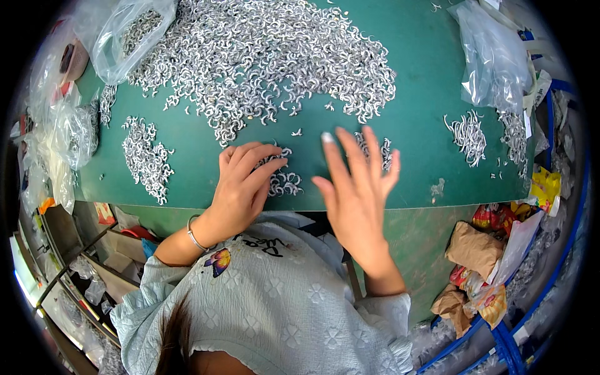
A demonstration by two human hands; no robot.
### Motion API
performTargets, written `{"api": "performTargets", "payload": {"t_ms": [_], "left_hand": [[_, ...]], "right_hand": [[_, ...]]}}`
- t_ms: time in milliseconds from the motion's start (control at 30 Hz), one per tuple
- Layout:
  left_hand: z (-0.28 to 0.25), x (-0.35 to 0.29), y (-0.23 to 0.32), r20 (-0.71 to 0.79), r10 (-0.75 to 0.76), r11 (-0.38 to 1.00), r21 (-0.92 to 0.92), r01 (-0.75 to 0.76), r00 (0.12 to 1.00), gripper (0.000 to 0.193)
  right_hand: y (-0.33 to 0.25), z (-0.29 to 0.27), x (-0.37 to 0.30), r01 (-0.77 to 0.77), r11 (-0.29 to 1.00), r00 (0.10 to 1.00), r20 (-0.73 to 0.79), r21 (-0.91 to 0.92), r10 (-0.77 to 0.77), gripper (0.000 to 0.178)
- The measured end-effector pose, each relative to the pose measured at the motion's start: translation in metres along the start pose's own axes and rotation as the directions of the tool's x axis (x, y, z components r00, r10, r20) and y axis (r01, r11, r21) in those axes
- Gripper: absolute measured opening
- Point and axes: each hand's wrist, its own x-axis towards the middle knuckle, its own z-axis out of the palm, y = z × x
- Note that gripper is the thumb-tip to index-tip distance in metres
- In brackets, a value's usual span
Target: The person gathers and sorts small silver crescent-shaped metal parts by hand on a green workbench, moving them from large piles into smaller groups and containers.
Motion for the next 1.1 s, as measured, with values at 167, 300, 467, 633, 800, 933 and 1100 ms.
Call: {"api": "performTargets", "payload": {"t_ms": [167, 300, 467, 633, 800, 933, 1100], "left_hand": [[0.001, 0.001, -0.001, -0.017, -0.019, 1.0, 0.008, 0.019, 1.0, 0.038], [0.0, 0.001, -0.002, 0.003, -0.037, 0.999, 0.015, 0.036, 0.999, 0.037], [0.003, 0.006, 0.0, 0.05, 0.035, 0.999, 0.011, -0.036, 0.998, 0.037], [0.002, 0.001, -0.008, 0.062, 0.072, 0.997, 0.028, -0.074, 0.995, 0.04], [0.002, 0.002, -0.009, 0.041, 0.067, 0.998, 0.005, -0.067, 0.997, 0.037], [-0.001, 0.015, -0.004, -0.024, 0.029, 0.999, 0.027, -0.028, 0.999, 0.033], [-0.002, 0.011, -0.008, -0.029, -0.012, 0.998, 0.067, 0.014, 1.0, 0.031]], "right_hand": [[-0.005, 0.017, 0.016, 0.128, 0.991, 0.989, 0.073, 0.043, -0.131, 0.053], [-0.005, 0.004, 0.002, 0.065, 0.997, 0.986, 0.155, -0.048, -0.057, 0.053], [-0.006, 0.004, 0.006, 0.042, 0.996, 0.997, 0.062, -0.084, -0.037, 0.059], [0.0, 0.008, 0.002, 0.057, 0.989, 0.986, 0.166, -0.139, -0.033, 0.067], [0.003, -0.001, 0.004, -0.009, 0.989, 0.993, 0.119, -0.148, 0.026, 0.068], [-0.006, 0.017, 0.039, 0.206, 0.978, 0.977, 0.063, -0.019, -0.204, 0.065], [-0.005, 0.007, 0.024, 0.106, 0.994, 0.984, 0.147, -0.039, -0.099, 0.063]]}}
